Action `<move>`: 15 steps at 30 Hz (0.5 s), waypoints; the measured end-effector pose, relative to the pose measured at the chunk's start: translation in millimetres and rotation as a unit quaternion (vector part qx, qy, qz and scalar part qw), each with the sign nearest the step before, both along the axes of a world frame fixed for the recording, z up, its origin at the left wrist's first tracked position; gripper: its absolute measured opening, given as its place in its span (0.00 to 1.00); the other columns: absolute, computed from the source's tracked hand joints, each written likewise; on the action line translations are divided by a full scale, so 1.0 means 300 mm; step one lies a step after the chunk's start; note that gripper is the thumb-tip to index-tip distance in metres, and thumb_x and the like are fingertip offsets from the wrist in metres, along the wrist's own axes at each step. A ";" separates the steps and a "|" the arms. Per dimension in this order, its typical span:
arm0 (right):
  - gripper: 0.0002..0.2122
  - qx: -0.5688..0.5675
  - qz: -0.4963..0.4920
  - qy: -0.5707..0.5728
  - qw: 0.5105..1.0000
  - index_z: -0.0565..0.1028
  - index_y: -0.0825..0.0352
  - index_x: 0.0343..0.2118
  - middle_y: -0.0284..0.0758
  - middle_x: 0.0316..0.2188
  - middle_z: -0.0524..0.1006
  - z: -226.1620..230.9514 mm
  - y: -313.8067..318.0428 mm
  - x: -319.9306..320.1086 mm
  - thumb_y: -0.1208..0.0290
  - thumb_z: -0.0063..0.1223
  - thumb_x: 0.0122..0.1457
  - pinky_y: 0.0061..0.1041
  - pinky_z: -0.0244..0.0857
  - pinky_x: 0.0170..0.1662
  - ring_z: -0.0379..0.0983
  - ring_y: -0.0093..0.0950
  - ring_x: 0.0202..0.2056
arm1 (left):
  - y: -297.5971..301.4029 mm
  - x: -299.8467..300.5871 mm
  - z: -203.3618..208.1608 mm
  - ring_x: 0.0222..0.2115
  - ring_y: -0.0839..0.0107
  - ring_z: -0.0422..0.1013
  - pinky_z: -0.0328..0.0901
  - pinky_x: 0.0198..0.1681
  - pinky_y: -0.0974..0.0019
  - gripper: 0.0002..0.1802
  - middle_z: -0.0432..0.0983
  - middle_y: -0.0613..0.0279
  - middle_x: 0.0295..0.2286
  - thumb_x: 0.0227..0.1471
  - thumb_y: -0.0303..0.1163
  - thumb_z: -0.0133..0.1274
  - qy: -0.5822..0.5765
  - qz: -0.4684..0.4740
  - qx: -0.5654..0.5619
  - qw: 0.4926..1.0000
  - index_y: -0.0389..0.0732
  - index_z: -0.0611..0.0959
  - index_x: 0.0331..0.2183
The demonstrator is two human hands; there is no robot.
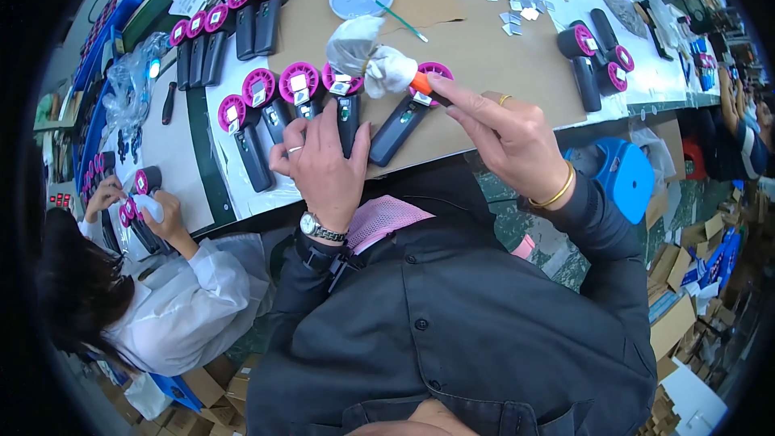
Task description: The recorder is assembling handheld fans and applying a substance using a small brush at a factory workstation.
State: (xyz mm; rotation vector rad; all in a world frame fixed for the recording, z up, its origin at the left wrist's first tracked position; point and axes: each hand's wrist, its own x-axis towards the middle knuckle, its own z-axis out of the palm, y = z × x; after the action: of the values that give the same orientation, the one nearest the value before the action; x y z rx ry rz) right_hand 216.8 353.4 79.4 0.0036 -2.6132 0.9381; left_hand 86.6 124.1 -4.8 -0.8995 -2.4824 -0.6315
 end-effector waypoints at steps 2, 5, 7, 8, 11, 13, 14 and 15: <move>0.23 0.023 0.005 -0.010 1.000 0.80 0.66 0.64 0.41 0.25 0.77 -0.002 -0.006 -0.017 0.85 0.61 0.66 0.28 0.63 0.29 0.68 0.27 0.23 | -0.008 -0.004 -0.009 0.49 0.63 0.70 0.50 0.54 0.51 0.28 0.80 0.64 0.38 0.53 0.45 0.71 -0.004 0.000 0.000 1.000 0.40 0.86 0.50; 0.24 0.054 0.006 -0.017 0.998 0.80 0.65 0.64 0.43 0.24 0.75 -0.008 -0.009 -0.026 0.86 0.62 0.64 0.30 0.63 0.29 0.69 0.31 0.23 | -0.011 -0.009 -0.006 0.48 0.63 0.70 0.50 0.54 0.50 0.27 0.79 0.64 0.37 0.53 0.44 0.70 -0.014 -0.010 -0.001 1.000 0.39 0.86 0.50; 0.24 0.071 0.008 -0.028 0.997 0.80 0.65 0.64 0.43 0.24 0.75 -0.007 -0.011 -0.034 0.86 0.62 0.64 0.31 0.63 0.29 0.69 0.32 0.23 | -0.009 -0.012 -0.005 0.48 0.63 0.69 0.50 0.53 0.50 0.27 0.78 0.64 0.36 0.52 0.43 0.70 -0.014 -0.011 0.002 1.000 0.39 0.86 0.50; 0.24 0.088 0.010 -0.036 0.995 0.81 0.65 0.63 0.43 0.24 0.75 -0.005 -0.010 -0.039 0.86 0.62 0.64 0.31 0.63 0.30 0.69 0.32 0.23 | -0.007 -0.014 -0.004 0.47 0.63 0.69 0.50 0.53 0.51 0.27 0.78 0.64 0.36 0.52 0.42 0.69 -0.014 -0.011 0.003 1.000 0.39 0.86 0.50; 0.24 0.098 0.010 -0.036 0.994 0.81 0.65 0.63 0.43 0.24 0.75 0.010 -0.007 -0.041 0.86 0.63 0.63 0.33 0.64 0.30 0.69 0.33 0.23 | -0.004 -0.018 -0.003 0.47 0.63 0.69 0.50 0.52 0.51 0.27 0.77 0.64 0.36 0.51 0.41 0.69 -0.020 -0.011 0.001 1.000 0.38 0.87 0.50; 0.24 0.084 0.007 -0.016 0.996 0.81 0.66 0.63 0.44 0.25 0.76 0.024 -0.005 -0.032 0.86 0.63 0.63 0.34 0.64 0.30 0.69 0.34 0.23 | -0.004 -0.020 -0.003 0.47 0.63 0.68 0.50 0.52 0.52 0.27 0.77 0.64 0.36 0.51 0.41 0.69 -0.024 -0.011 -0.001 1.000 0.38 0.87 0.50; 0.24 0.083 0.008 -0.017 0.996 0.81 0.66 0.63 0.44 0.25 0.76 0.030 -0.005 -0.025 0.86 0.63 0.63 0.34 0.64 0.30 0.69 0.34 0.23 | -0.004 -0.020 -0.004 0.46 0.63 0.68 0.50 0.52 0.52 0.27 0.76 0.64 0.36 0.51 0.41 0.69 -0.024 -0.014 0.002 1.000 0.38 0.87 0.50; 0.24 0.088 0.008 0.016 0.996 0.81 0.66 0.63 0.44 0.25 0.76 0.037 -0.005 -0.016 0.86 0.63 0.64 0.34 0.64 0.30 0.69 0.34 0.23 | -0.005 -0.020 -0.005 0.46 0.63 0.68 0.50 0.52 0.52 0.27 0.76 0.64 0.36 0.50 0.41 0.69 -0.023 -0.017 0.005 1.000 0.38 0.87 0.50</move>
State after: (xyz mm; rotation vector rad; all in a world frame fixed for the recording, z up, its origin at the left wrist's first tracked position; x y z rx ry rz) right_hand 211.9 351.9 90.5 0.0847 -2.6602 0.7028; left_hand 80.5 122.7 -6.2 -0.9342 -2.5069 -0.6825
